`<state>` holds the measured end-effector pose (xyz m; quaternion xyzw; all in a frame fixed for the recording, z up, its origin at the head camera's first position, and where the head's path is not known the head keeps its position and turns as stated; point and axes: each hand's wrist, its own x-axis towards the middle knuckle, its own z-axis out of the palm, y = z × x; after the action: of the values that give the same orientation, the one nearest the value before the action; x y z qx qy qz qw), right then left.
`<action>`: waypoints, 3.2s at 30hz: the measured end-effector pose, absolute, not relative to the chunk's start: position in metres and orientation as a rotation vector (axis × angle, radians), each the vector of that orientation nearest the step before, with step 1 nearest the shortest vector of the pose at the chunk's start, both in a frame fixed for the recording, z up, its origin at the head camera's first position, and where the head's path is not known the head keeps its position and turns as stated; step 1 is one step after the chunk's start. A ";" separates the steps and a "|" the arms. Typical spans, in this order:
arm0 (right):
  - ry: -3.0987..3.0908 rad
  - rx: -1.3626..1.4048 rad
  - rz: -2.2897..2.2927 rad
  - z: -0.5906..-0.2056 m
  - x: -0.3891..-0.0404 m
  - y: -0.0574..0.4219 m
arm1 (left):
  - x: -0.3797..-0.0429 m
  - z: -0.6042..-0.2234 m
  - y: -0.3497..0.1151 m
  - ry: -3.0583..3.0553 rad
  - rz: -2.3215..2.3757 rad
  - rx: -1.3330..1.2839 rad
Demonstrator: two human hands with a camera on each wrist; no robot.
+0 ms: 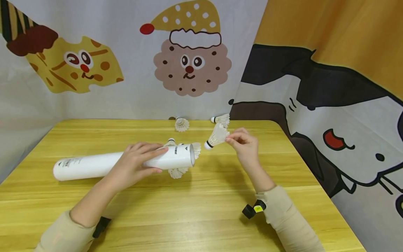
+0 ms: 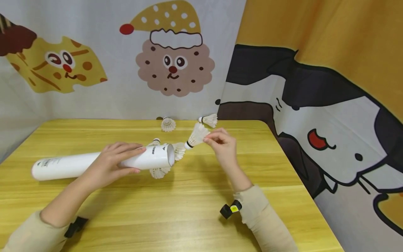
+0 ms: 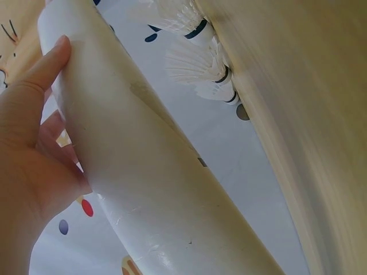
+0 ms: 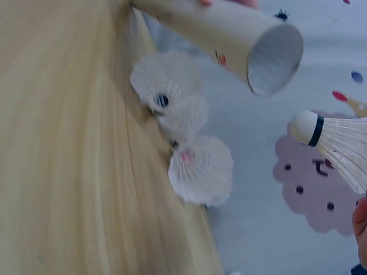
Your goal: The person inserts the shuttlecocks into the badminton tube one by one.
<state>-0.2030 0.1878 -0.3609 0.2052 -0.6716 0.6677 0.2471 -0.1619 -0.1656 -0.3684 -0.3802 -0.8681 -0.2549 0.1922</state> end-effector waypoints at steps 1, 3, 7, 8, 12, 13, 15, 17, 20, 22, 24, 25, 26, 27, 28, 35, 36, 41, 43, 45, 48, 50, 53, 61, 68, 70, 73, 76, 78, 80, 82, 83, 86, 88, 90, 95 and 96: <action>-1.813 0.579 1.829 -0.361 -0.201 0.186 | -0.162 -0.368 -0.166 -2.436 -0.715 -1.068; -1.788 0.619 1.843 -0.362 -0.198 0.181 | -0.162 -0.368 -0.166 -2.436 -0.715 -1.067; -1.750 0.672 1.876 -0.362 -0.190 0.171 | -0.162 -0.368 -0.166 -2.434 -0.716 -1.062; -1.746 0.680 1.885 -0.362 -0.188 0.169 | -0.162 -0.368 -0.166 -2.434 -0.716 -1.060; -1.733 0.703 1.907 -0.366 -0.180 0.158 | -0.161 -0.367 -0.166 -2.437 -0.713 -1.056; -1.733 0.708 1.909 -0.367 -0.178 0.156 | -0.161 -0.367 -0.166 -2.437 -0.713 -1.057; -1.726 0.727 1.910 -0.369 -0.176 0.151 | -0.161 -0.367 -0.166 -2.438 -0.714 -1.058; -1.716 0.747 1.914 -0.372 -0.175 0.147 | -0.161 -0.368 -0.166 -2.436 -0.715 -1.061; -1.725 0.762 1.917 -0.376 -0.173 0.142 | -0.161 -0.368 -0.166 -2.435 -0.717 -1.063; -1.751 0.752 1.911 -0.379 -0.172 0.139 | -0.161 -0.368 -0.166 -2.436 -0.717 -1.064; -1.788 0.736 1.893 -0.381 -0.170 0.137 | -0.161 -0.368 -0.166 -2.439 -0.716 -1.063; -1.807 0.726 1.884 -0.383 -0.169 0.136 | -0.161 -0.367 -0.166 -2.441 -0.716 -1.062; -1.824 0.719 1.873 -0.384 -0.169 0.135 | -0.161 -0.367 -0.166 -2.441 -0.717 -1.062; -1.839 0.712 1.861 -0.385 -0.169 0.135 | -0.161 -0.367 -0.166 -2.441 -0.717 -1.062; -1.851 0.709 1.851 -0.386 -0.168 0.134 | -0.161 -0.367 -0.166 -2.441 -0.716 -1.063; -1.918 0.732 1.705 -0.385 -0.165 0.130 | -0.162 -0.367 -0.166 -2.435 -0.709 -1.056; -1.927 0.742 1.679 -0.384 -0.164 0.129 | -0.162 -0.367 -0.166 -2.436 -0.706 -1.053; -2.007 0.760 1.579 -0.373 -0.156 0.125 | -0.162 -0.367 -0.168 -2.438 -0.702 -1.049; -2.043 0.755 1.559 -0.372 -0.154 0.123 | -0.163 -0.368 -0.168 -2.436 -0.704 -1.051; -2.071 0.754 1.547 -0.371 -0.153 0.121 | -0.163 -0.368 -0.168 -2.434 -0.704 -1.054; -2.089 0.759 1.543 -0.370 -0.152 0.118 | -0.163 -0.368 -0.168 -2.432 -0.703 -1.056; -2.098 0.757 1.545 -0.370 -0.152 0.117 | -0.162 -0.367 -0.167 -2.430 -0.705 -1.056; -2.112 0.736 1.552 -0.369 -0.152 0.115 | -0.162 -0.367 -0.167 -2.429 -0.706 -1.053; -2.174 0.666 1.623 -0.365 -0.150 0.109 | -0.162 -0.367 -0.167 -2.414 -0.709 -1.061; -2.257 0.627 1.707 -0.360 -0.154 0.104 | -0.162 -0.366 -0.166 -2.404 -0.716 -1.059; -2.278 0.622 1.745 -0.359 -0.156 0.103 | -0.162 -0.366 -0.167 -2.404 -0.714 -1.058; -2.310 0.618 1.792 -0.358 -0.158 0.102 | -0.162 -0.366 -0.167 -2.410 -0.713 -1.054; -2.338 0.619 1.822 -0.357 -0.162 0.101 | -0.162 -0.367 -0.167 -2.414 -0.715 -1.043; -2.353 0.616 1.836 -0.357 -0.164 0.100 | -0.162 -0.368 -0.168 -2.412 -0.718 -1.036; -2.342 0.623 1.865 -0.366 -0.172 0.100 | -0.162 -0.368 -0.168 -2.410 -0.719 -1.028; -2.330 0.638 1.894 -0.375 -0.179 0.100 | -0.162 -0.368 -0.168 -2.403 -0.726 -1.032; -2.321 0.653 1.909 -0.379 -0.183 0.099 | -0.162 -0.368 -0.168 -2.402 -0.727 -1.035; -2.303 0.676 1.952 -0.389 -0.190 0.098 | -0.162 -0.368 -0.167 -2.405 -0.731 -1.040; -2.301 0.673 1.969 -0.390 -0.191 0.096 | -0.162 -0.368 -0.167 -2.415 -0.728 -1.039; -2.304 0.655 1.979 -0.389 -0.192 0.096 | -0.162 -0.367 -0.167 -2.426 -0.721 -1.031; -2.333 0.658 1.994 -0.386 -0.191 0.098 | -0.162 -0.367 -0.166 -2.436 -0.714 -1.026; -2.338 0.671 1.990 -0.382 -0.188 0.098 | -0.162 -0.366 -0.166 -2.437 -0.713 -1.027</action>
<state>-0.1885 0.0984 -0.3819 0.2134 -0.7439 0.6333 -0.0006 -0.1620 -0.1661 -0.3665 -0.3672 -0.8718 -0.2550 0.2000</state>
